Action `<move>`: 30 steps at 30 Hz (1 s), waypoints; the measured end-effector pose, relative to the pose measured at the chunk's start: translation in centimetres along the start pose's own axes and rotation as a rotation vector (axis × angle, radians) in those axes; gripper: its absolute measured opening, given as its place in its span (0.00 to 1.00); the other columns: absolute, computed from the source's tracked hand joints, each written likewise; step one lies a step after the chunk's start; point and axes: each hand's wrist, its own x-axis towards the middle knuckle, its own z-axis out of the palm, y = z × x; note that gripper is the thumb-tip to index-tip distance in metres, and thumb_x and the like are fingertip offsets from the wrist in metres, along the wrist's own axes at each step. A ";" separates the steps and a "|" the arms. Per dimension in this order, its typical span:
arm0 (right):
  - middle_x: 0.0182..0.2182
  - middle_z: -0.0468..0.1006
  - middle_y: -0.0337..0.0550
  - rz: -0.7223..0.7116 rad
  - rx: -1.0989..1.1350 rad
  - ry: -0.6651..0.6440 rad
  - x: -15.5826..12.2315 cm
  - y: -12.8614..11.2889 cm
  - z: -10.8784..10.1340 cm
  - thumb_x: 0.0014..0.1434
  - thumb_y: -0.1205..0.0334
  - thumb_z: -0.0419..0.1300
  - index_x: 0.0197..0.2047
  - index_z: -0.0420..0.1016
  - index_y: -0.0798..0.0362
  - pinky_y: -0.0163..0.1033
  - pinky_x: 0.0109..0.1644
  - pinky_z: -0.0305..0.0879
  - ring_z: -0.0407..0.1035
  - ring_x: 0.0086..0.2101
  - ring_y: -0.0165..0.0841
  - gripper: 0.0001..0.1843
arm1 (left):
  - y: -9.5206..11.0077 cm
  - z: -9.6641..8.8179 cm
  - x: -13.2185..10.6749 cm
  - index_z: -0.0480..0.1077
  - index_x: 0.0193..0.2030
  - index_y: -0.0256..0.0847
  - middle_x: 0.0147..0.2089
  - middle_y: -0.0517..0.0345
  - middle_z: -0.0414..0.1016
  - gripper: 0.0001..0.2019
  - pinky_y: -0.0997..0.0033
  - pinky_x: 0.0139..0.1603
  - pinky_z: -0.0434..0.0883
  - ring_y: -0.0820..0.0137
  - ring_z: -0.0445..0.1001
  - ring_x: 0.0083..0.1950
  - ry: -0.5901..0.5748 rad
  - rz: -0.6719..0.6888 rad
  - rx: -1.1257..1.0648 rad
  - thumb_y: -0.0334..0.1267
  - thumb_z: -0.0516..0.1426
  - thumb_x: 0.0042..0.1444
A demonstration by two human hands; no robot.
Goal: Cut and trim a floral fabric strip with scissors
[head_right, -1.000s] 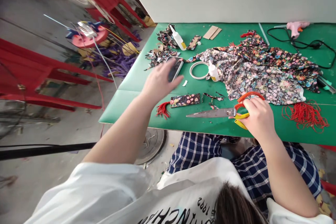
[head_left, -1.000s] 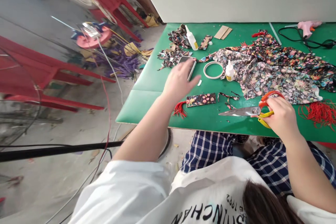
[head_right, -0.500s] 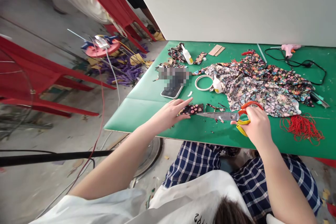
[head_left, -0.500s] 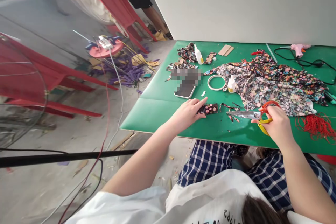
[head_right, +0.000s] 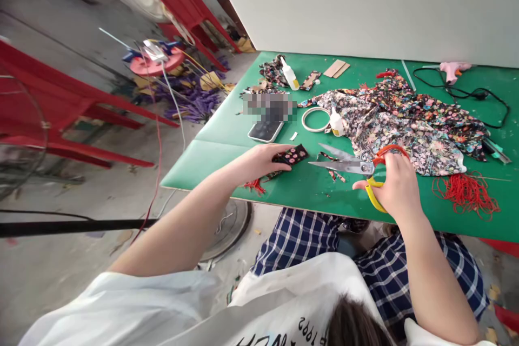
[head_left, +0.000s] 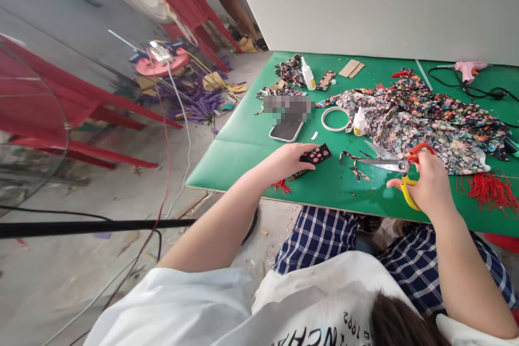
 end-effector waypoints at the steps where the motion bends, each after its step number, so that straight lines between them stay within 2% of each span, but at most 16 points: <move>1: 0.28 0.69 0.45 -0.035 -0.020 0.052 0.1 0.0 -0.1 0.56 0.35 0.53 0.41 0.65 0.54 0.43 0.37 0.62 0.64 0.31 0.40 0.28 | 0.2 -0.4 -0.1 0.72 0.51 0.40 0.34 0.57 0.71 0.21 0.71 0.36 0.66 0.66 0.70 0.35 -0.017 -0.001 -0.030 0.49 0.58 0.54; 3: 0.26 0.67 0.44 -0.119 -0.052 0.144 0.4 0.1 -0.3 0.57 0.36 0.53 0.41 0.65 0.55 0.42 0.38 0.62 0.62 0.31 0.38 0.27 | 0.9 -1.5 -0.5 0.74 0.40 0.38 0.27 0.60 0.69 0.19 0.74 0.30 0.62 0.71 0.66 0.29 -0.025 -0.011 -0.131 0.52 0.53 0.57; 4: 0.26 0.67 0.43 -0.157 -0.067 0.172 0.5 0.1 -0.4 0.57 0.36 0.52 0.41 0.65 0.55 0.42 0.38 0.62 0.61 0.30 0.38 0.27 | 1.3 -2.2 -0.7 0.74 0.38 0.37 0.27 0.60 0.69 0.21 0.74 0.29 0.61 0.72 0.65 0.28 -0.030 -0.016 -0.201 0.54 0.52 0.58; 8: 0.28 0.69 0.45 -0.234 -0.140 0.193 0.8 -0.1 -1.0 0.56 0.32 0.50 0.40 0.67 0.55 0.43 0.40 0.59 0.61 0.33 0.39 0.31 | 3.6 -5.0 -1.5 0.75 0.42 0.38 0.31 0.60 0.74 0.21 0.77 0.27 0.61 0.75 0.66 0.27 -0.108 -0.039 -0.421 0.53 0.52 0.56; 11: 0.28 0.69 0.45 -0.246 -0.166 0.178 0.8 -0.3 -1.2 0.55 0.31 0.50 0.39 0.68 0.54 0.43 0.39 0.57 0.60 0.34 0.39 0.32 | 5.7 -6.6 -2.0 0.76 0.45 0.40 0.33 0.62 0.76 0.18 0.79 0.31 0.63 0.76 0.68 0.30 -0.172 -0.035 -0.440 0.48 0.54 0.54; 13: 0.28 0.69 0.45 -0.244 -0.158 0.158 0.7 -0.3 -1.2 0.55 0.31 0.50 0.40 0.68 0.54 0.43 0.40 0.57 0.61 0.35 0.39 0.32 | 6.8 -7.2 -2.3 0.77 0.46 0.41 0.30 0.64 0.75 0.18 0.80 0.29 0.62 0.79 0.66 0.27 -0.208 -0.021 -0.431 0.46 0.55 0.54; 16: 0.29 0.69 0.46 -0.233 -0.135 0.098 0.7 -0.3 -1.2 0.55 0.31 0.51 0.41 0.70 0.54 0.44 0.41 0.58 0.61 0.35 0.40 0.32 | 7.8 -7.6 -2.5 0.75 0.49 0.37 0.26 0.64 0.72 0.20 0.82 0.22 0.56 0.83 0.56 0.20 -0.244 0.013 -0.415 0.46 0.54 0.55; 18: 0.30 0.69 0.46 -0.228 -0.114 0.058 0.7 -0.5 -1.4 0.54 0.31 0.52 0.42 0.70 0.54 0.44 0.42 0.58 0.61 0.35 0.40 0.32 | 8.0 -7.6 -2.5 0.75 0.50 0.36 0.24 0.63 0.70 0.22 0.82 0.18 0.52 0.83 0.53 0.19 -0.266 0.021 -0.415 0.48 0.54 0.55; 22: 0.30 0.69 0.46 -0.210 -0.107 0.012 0.6 -0.8 -1.8 0.54 0.33 0.53 0.41 0.71 0.53 0.45 0.42 0.58 0.61 0.35 0.40 0.30 | 8.0 -7.2 -2.3 0.76 0.48 0.38 0.21 0.64 0.66 0.22 0.83 0.14 0.52 0.82 0.54 0.17 -0.290 0.062 -0.430 0.50 0.55 0.55; 26: 0.29 0.68 0.46 -0.200 -0.100 -0.015 0.6 -0.9 -1.9 0.54 0.32 0.53 0.40 0.71 0.53 0.45 0.41 0.58 0.61 0.35 0.40 0.30 | 7.9 -7.2 -2.2 0.77 0.46 0.38 0.22 0.64 0.67 0.22 0.84 0.15 0.55 0.84 0.55 0.16 -0.301 0.096 -0.412 0.52 0.55 0.54; 30: 0.30 0.69 0.46 -0.196 -0.101 -0.025 0.5 -0.8 -1.9 0.55 0.33 0.53 0.43 0.71 0.53 0.45 0.41 0.58 0.62 0.35 0.41 0.30 | 7.9 -7.3 -2.3 0.76 0.48 0.38 0.22 0.63 0.69 0.21 0.85 0.15 0.54 0.85 0.56 0.16 -0.327 0.066 -0.372 0.51 0.54 0.56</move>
